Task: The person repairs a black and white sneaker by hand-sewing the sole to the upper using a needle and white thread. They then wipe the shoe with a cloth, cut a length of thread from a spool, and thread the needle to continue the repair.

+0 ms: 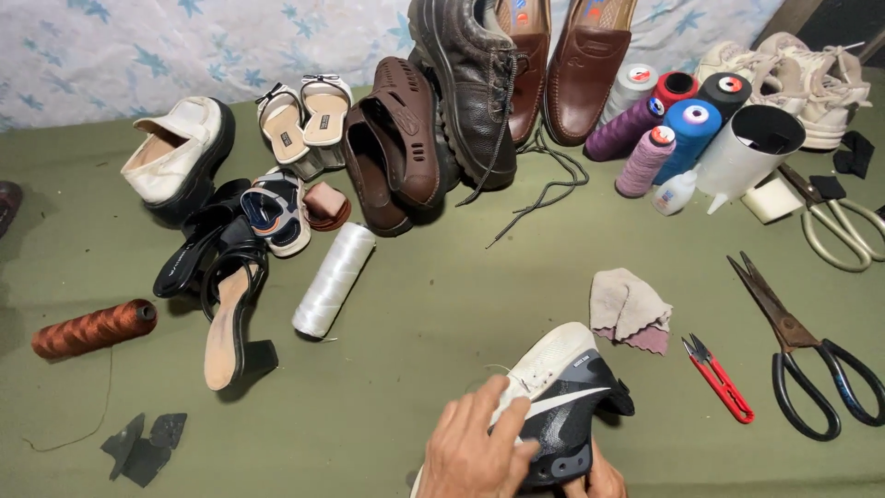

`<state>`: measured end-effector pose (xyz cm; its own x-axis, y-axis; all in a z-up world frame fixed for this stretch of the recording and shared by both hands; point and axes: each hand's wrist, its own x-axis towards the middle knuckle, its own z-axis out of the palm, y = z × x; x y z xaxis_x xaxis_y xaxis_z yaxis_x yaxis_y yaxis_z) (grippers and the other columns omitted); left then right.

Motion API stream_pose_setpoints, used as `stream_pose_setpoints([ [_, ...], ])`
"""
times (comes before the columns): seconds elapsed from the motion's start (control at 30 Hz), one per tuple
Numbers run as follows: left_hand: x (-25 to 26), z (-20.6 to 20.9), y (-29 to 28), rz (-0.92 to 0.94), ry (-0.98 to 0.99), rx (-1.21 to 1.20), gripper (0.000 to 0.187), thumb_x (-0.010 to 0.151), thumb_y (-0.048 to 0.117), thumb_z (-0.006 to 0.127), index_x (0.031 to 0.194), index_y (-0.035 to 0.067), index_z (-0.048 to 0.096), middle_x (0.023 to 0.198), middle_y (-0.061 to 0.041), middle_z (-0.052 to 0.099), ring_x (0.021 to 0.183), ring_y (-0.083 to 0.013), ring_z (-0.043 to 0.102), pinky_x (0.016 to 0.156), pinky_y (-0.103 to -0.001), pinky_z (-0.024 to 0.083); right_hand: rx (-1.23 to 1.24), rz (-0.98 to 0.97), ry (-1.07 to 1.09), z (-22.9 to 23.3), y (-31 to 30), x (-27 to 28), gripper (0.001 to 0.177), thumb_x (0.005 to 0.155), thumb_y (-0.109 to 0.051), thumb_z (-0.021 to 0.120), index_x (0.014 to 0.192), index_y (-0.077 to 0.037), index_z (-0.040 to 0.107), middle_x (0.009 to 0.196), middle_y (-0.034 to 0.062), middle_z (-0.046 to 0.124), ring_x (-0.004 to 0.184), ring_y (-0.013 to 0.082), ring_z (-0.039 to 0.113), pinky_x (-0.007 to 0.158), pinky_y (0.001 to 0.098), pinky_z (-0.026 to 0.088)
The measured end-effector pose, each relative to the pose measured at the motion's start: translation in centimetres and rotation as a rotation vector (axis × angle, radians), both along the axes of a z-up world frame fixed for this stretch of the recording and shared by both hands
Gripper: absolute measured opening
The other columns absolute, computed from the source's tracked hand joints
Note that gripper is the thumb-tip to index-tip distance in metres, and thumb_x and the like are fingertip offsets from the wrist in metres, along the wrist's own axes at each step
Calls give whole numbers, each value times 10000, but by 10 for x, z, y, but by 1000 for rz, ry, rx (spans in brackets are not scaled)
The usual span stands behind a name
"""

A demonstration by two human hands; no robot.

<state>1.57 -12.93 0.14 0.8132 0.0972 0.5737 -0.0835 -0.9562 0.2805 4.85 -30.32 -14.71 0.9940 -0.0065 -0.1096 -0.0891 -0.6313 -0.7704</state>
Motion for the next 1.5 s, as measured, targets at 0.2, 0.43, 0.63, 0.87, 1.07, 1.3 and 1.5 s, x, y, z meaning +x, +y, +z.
stream_pose_setpoints([
  [0.2,26,-7,14,82,169,-144,555,775,-84,505,1297,72,612,1278,-120,651,918,-303,679,634,-426,556,-15,66,-29,-51,-17,3,591,820,-334,521,1390,-410,659,632,76,608,613,194,645,660,265,483],
  [0.43,30,-6,12,123,268,-120,426,828,30,712,1240,102,630,900,-52,609,781,-278,537,604,-428,486,16,171,-153,-73,-24,-1,507,877,-402,563,1372,-353,658,597,100,435,526,256,505,578,311,457],
  [0.63,23,-11,14,175,222,-122,138,859,122,716,833,163,587,783,3,535,714,-239,473,579,-376,437,65,204,-377,-98,-28,-3,540,902,-349,608,1424,-213,618,602,122,366,498,265,427,557,344,428],
  [0.87,17,-5,7,153,147,-97,147,877,85,700,818,139,576,793,-4,510,712,-225,433,604,-352,389,-44,155,-180,-95,-30,-4,506,857,-320,503,1327,-314,690,784,100,730,712,280,676,678,322,503],
  [1.07,17,-2,-7,249,55,78,192,899,68,602,761,125,481,757,-41,413,675,-239,362,577,-363,317,-145,128,166,-18,-19,4,626,790,-397,495,1406,-493,543,658,145,525,674,351,609,676,343,520],
  [1.3,20,10,-10,181,-26,81,200,882,3,556,753,109,446,709,-48,382,645,-238,334,573,-369,292,-42,214,449,17,-21,20,647,857,-390,554,1492,-506,513,909,98,794,825,231,778,771,282,555],
  [1.5,19,4,-3,133,13,10,149,855,53,612,782,110,495,720,-44,442,655,-248,379,577,-373,311,5,261,407,8,-28,26,651,861,-321,543,1498,-454,536,677,111,668,644,216,576,684,290,522],
])
